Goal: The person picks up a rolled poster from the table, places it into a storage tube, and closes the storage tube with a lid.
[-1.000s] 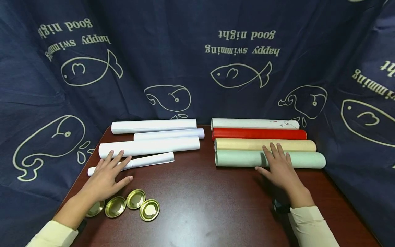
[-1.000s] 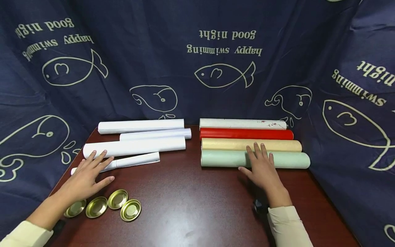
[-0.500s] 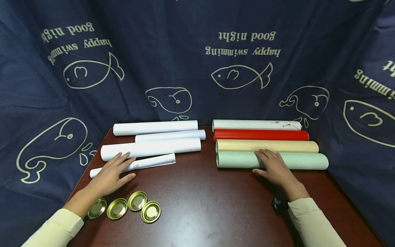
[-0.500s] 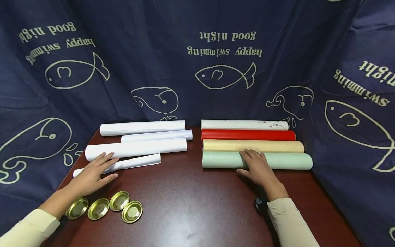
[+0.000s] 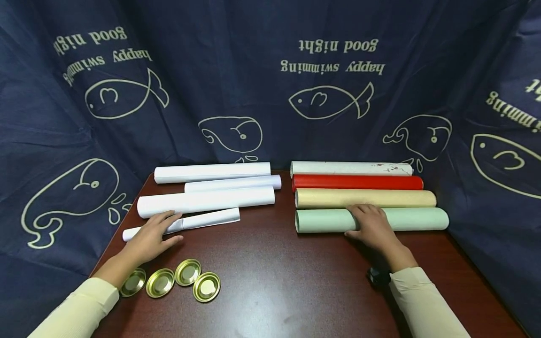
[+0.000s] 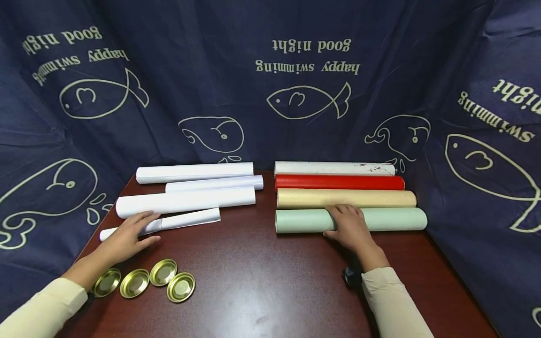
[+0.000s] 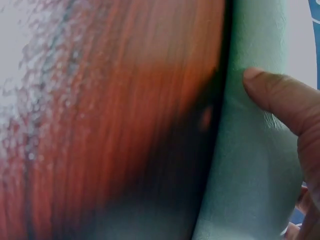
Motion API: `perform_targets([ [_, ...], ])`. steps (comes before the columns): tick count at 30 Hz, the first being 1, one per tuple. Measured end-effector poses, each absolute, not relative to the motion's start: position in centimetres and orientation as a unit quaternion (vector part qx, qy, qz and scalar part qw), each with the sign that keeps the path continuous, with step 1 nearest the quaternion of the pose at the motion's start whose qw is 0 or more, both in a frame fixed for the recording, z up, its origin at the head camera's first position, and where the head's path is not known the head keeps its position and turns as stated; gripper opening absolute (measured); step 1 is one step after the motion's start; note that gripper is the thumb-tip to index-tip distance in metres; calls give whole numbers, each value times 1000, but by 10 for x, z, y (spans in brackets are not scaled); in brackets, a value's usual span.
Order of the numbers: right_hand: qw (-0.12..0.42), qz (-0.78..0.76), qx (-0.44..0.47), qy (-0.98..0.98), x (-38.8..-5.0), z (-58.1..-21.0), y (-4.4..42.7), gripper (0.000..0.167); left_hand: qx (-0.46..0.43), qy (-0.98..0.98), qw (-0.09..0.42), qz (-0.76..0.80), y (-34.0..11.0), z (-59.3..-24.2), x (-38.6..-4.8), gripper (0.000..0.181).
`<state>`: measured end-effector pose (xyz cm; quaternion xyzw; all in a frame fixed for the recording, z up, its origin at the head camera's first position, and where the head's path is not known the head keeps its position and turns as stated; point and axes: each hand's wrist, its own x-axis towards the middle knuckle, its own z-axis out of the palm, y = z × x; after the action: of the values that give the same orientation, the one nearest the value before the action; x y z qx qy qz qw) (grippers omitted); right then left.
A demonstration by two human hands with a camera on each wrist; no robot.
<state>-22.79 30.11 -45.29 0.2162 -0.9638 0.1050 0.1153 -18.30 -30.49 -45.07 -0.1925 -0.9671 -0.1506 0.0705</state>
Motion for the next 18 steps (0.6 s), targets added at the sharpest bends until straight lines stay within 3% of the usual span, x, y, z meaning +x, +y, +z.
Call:
perform_targets([
  [11, 84, 139, 235, -958, -218, -452, 301, 74, -211, -965, 83, -134, -299, -455, -192, 65],
  [18, 57, 132, 254, -956, -212, -453, 298, 71, -226, -960, 91, -140, -297, -461, -194, 54],
])
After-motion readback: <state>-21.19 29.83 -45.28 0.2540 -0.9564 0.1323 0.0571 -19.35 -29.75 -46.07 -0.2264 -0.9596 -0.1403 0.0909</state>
